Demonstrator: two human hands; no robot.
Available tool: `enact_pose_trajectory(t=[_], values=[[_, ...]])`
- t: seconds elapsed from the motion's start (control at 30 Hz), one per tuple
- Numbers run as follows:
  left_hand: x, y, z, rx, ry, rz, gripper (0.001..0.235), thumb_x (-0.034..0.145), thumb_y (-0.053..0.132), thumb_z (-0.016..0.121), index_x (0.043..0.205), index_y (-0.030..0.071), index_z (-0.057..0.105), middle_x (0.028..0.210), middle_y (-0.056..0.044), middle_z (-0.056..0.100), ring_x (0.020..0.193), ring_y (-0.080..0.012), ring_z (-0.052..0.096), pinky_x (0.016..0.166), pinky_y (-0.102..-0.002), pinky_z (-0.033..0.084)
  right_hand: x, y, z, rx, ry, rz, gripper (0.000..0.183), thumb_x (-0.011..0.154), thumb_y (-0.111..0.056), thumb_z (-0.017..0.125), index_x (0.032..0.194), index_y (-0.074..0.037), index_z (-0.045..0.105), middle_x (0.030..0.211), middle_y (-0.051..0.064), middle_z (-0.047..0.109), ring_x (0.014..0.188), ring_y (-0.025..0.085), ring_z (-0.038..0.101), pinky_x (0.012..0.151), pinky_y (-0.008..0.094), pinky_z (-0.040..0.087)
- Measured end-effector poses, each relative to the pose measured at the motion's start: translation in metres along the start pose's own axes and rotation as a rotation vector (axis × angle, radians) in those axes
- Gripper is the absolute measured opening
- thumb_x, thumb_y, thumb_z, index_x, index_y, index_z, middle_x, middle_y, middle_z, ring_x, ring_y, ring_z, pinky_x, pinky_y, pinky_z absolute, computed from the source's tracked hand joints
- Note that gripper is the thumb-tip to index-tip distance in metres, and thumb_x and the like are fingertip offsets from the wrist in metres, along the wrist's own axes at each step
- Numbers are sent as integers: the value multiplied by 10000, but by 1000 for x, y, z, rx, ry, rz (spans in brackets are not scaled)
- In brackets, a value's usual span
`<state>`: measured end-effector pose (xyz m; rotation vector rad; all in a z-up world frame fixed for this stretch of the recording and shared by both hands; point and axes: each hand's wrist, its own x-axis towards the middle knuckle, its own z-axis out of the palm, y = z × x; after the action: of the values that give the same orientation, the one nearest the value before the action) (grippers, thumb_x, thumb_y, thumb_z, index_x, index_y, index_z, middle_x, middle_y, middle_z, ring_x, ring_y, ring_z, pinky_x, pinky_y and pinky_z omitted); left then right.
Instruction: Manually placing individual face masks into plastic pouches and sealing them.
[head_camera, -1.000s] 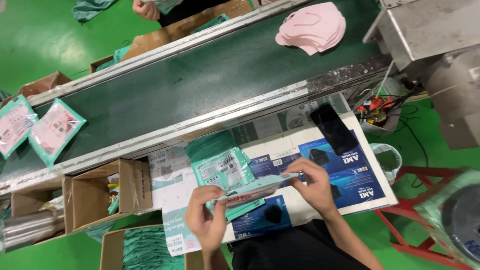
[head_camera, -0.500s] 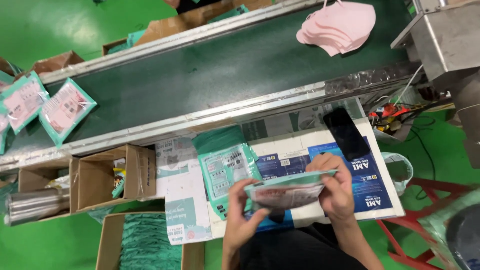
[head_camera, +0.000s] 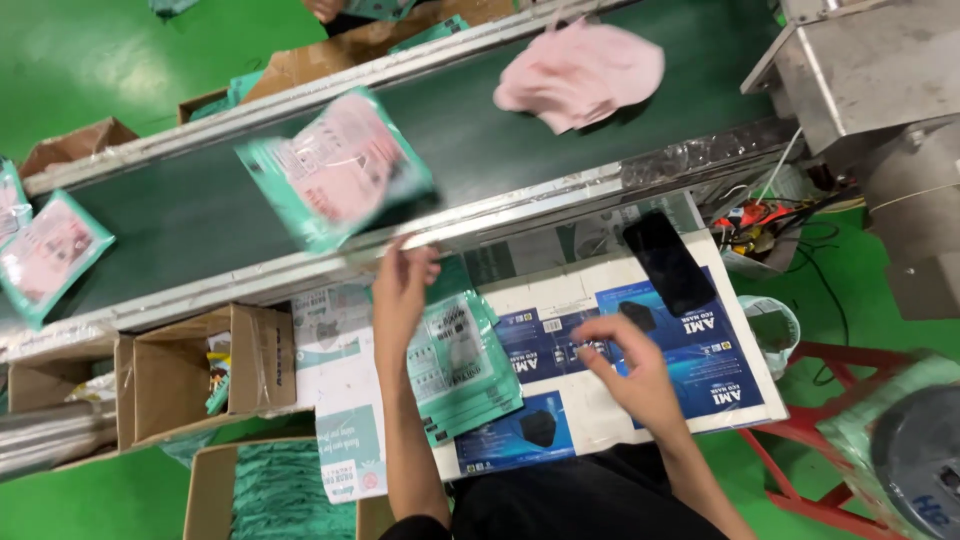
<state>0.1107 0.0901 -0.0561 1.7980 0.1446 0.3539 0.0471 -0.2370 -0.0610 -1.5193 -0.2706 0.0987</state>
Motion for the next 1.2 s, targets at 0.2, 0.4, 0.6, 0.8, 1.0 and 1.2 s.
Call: enact_pose_trajectory(t=[0.2,0.4,0.6,0.8,1.0,1.2], values=[[-69,21,37,229,-197,-222,430,1040,261,571,1431,87,519,903,-93,693,789,-180,657,711,-312,545,59,-20,33,-411,-29,-166,226,952,-180,735,1144,-73,685,1278,131,680,1217,270,640,1040,385,511],[-168,-10,73,-92,-417,-354,410,1037,193,589,1418,59,520,1021,-77,737,896,-141,677,817,-300,563,245,6,92,-779,79,-479,1003,800,-370,842,1584,-31,316,1645,284,183,1516,489,207,1211,593,231],[-177,-5,63,-151,-445,-372,400,1033,197,570,1408,64,523,1081,-89,757,939,-136,712,855,-285,574,341,70,136,-1216,6,-451,657,904,-211,742,1482,-65,465,1456,223,480,1317,444,461,987,620,394],[-114,10,46,-347,-64,-328,464,1012,233,578,1433,72,469,1298,-97,663,1103,-190,635,880,-352,567,253,12,120,-892,-156,-644,482,893,-99,692,1358,-59,572,1173,169,703,1027,342,704,815,456,566],[-86,-18,43,-588,189,-259,579,1016,232,597,1537,77,397,1319,-135,610,1170,-239,585,983,-378,532,105,-66,101,-803,-378,-701,579,805,-143,736,1362,-69,596,1299,180,660,1215,371,633,994,475,508],[-102,-62,68,-576,161,-462,436,1017,138,607,1434,15,562,1048,-111,641,916,-216,584,794,-357,518,69,-38,70,-445,13,-524,737,878,-191,792,1494,-96,398,1582,169,405,1503,341,397,1269,446,292]])
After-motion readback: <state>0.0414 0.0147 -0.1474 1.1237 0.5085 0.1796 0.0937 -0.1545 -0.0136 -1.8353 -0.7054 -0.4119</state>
